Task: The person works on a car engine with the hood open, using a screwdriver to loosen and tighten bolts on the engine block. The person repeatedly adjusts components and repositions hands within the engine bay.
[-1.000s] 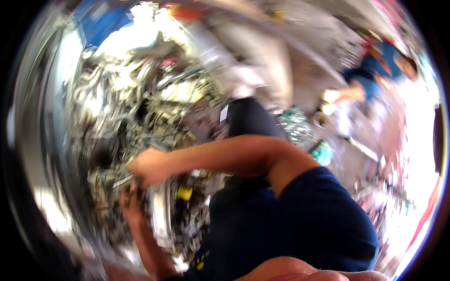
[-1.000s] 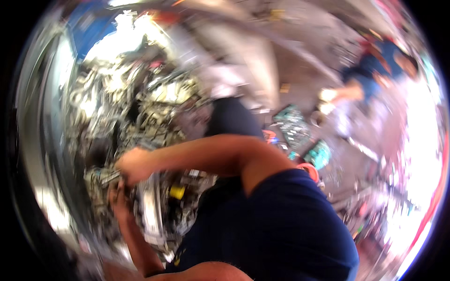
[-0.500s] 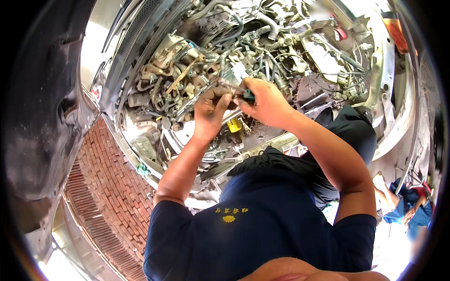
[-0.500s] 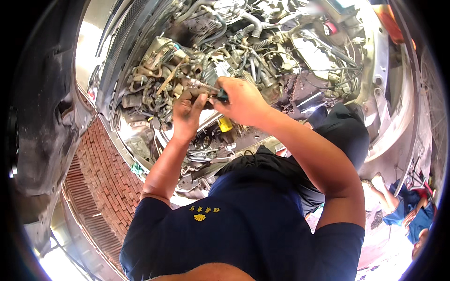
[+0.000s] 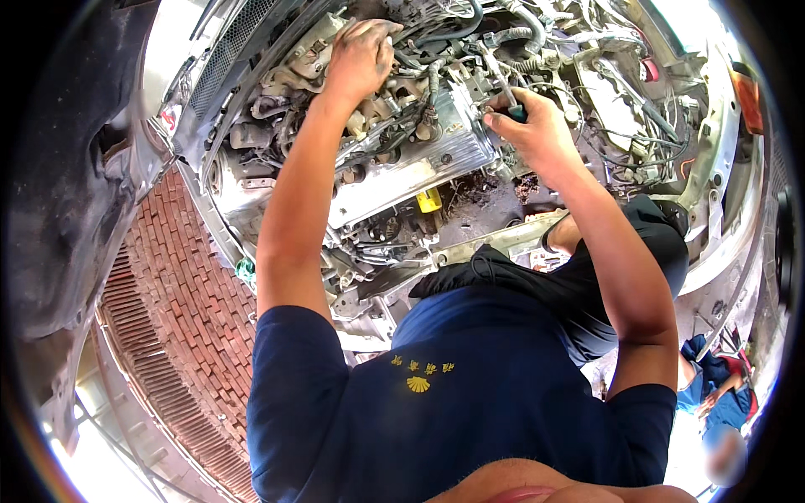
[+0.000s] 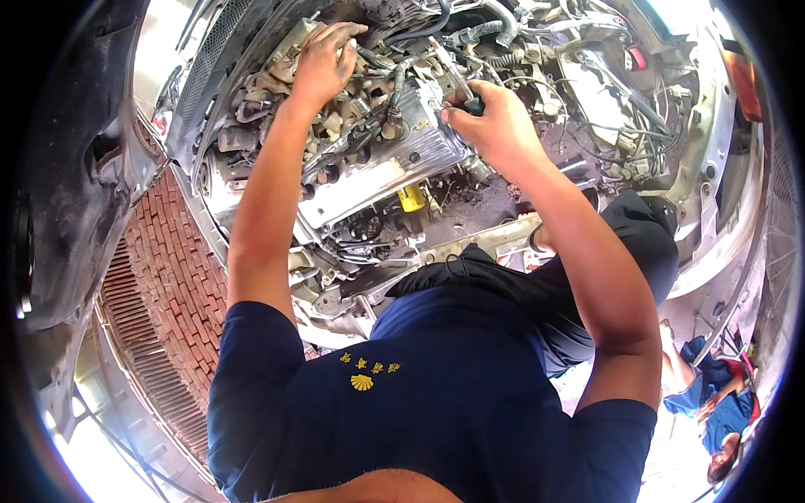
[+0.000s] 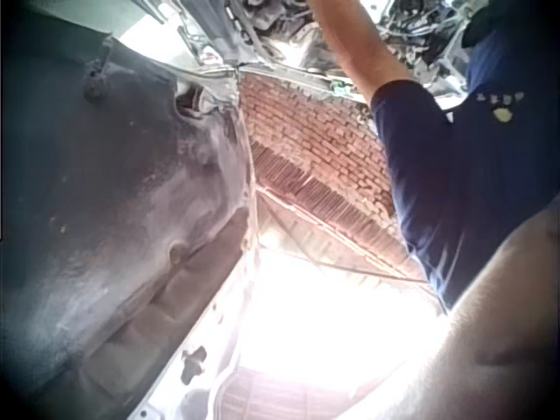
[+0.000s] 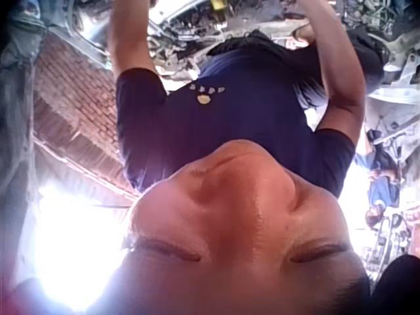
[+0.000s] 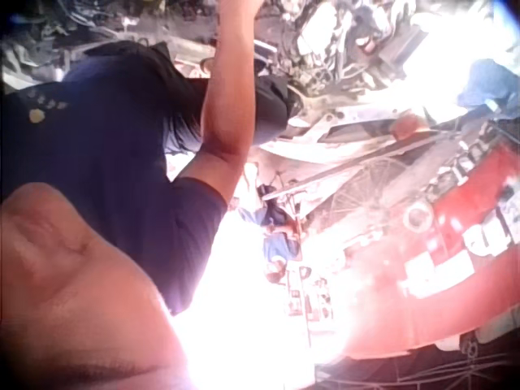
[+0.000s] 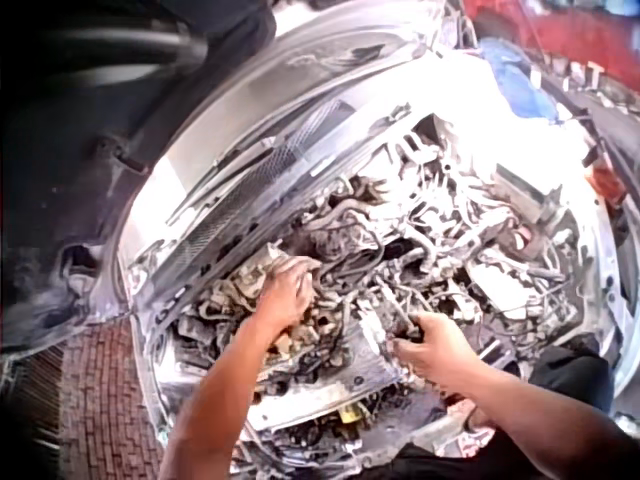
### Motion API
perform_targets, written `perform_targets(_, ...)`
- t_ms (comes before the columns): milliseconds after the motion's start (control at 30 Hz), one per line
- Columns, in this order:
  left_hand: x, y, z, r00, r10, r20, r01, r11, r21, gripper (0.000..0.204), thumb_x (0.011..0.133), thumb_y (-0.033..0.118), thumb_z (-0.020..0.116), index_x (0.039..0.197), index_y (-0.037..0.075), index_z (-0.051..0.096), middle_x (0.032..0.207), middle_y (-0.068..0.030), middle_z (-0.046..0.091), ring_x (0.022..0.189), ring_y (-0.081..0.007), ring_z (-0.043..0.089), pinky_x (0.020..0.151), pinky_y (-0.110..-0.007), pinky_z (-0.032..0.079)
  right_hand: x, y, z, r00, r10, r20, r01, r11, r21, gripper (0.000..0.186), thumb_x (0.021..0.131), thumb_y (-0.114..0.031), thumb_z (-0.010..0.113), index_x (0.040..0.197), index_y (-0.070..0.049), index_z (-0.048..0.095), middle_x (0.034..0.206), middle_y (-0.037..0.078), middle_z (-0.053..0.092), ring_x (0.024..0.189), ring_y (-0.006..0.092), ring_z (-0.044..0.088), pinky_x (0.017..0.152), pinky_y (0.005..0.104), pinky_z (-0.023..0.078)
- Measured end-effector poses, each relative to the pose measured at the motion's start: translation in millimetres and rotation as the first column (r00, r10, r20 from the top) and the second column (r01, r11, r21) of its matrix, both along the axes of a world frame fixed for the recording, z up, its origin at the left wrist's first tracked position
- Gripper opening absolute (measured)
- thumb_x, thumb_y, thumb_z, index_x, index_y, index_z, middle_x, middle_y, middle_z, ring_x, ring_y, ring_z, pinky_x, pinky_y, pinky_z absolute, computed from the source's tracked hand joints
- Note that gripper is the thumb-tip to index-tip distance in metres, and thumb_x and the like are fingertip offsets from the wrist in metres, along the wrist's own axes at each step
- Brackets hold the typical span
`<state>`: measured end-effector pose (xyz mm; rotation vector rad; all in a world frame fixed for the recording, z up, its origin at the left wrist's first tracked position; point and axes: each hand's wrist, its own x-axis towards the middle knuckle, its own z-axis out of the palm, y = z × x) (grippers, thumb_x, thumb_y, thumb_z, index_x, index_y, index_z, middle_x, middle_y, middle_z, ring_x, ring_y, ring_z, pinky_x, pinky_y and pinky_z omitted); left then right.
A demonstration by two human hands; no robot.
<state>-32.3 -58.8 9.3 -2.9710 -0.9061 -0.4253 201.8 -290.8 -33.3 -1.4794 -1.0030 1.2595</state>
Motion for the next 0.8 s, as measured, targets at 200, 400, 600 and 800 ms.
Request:
perform_targets(200,-4.4,48.2,-19.1,0.923,0.015,-0.386,-0.033,0.999,-0.04,0.03,0.1,0.022,0.058,0.124,0.016,0.074,0.121,-0.0104,0.075,0.127,-0.0289,0.064,0.128,-0.055,0.026,8.6,13.0,6.3,0.981,-0.037,0.192,0.021,0.996,0.085,0.029,0.091,-0.024,0.078,0.108,-0.001,0.073,0.082,0.009,0.072,0.072,0.012,0.064,0.071,0.0325,0.053)
perform_targets(400,7.7,66.3,-15.8,0.953,-0.031,-0.303,-0.032,0.979,-0.2,0.026,0.097,0.025,0.069,0.117,0.011,0.077,0.114,-0.0145,0.078,0.111,-0.0365,0.071,0.121,-0.048,0.041,1.5,77.7,14.1,0.874,-0.019,0.485,-0.027,0.996,0.087,0.039,0.088,-0.034,0.081,0.116,-0.007,0.075,0.101,0.019,0.076,0.097,0.035,0.074,0.087,0.0435,0.057)
perform_targets(600,12.4,81.7,-18.3,0.915,0.037,-0.402,-0.22,0.881,-0.418,0.037,0.089,0.018,0.076,0.125,0.012,0.075,0.113,-0.0189,0.076,0.102,-0.0389,0.072,0.091,-0.043,0.057,-30.3,161.0,14.5,0.627,0.138,0.766,-0.149,0.987,-0.056,0.038,0.089,-0.033,0.077,0.117,-0.006,0.076,0.107,0.02,0.077,0.101,0.037,0.076,0.091,0.0463,0.06)
perform_targets(800,4.7,101.4,-38.6,0.945,-0.121,-0.303,-0.051,0.862,-0.504,0.048,0.086,0.005,0.071,0.132,0.018,0.074,0.119,-0.0176,0.075,0.108,-0.0367,0.072,0.096,-0.043,0.056,-49.4,198.9,1.2,0.538,0.302,0.787,-0.194,0.953,-0.233,0.039,0.087,-0.036,0.078,0.111,-0.006,0.075,0.104,0.02,0.077,0.099,0.0374,0.075,0.088,0.0473,0.061)
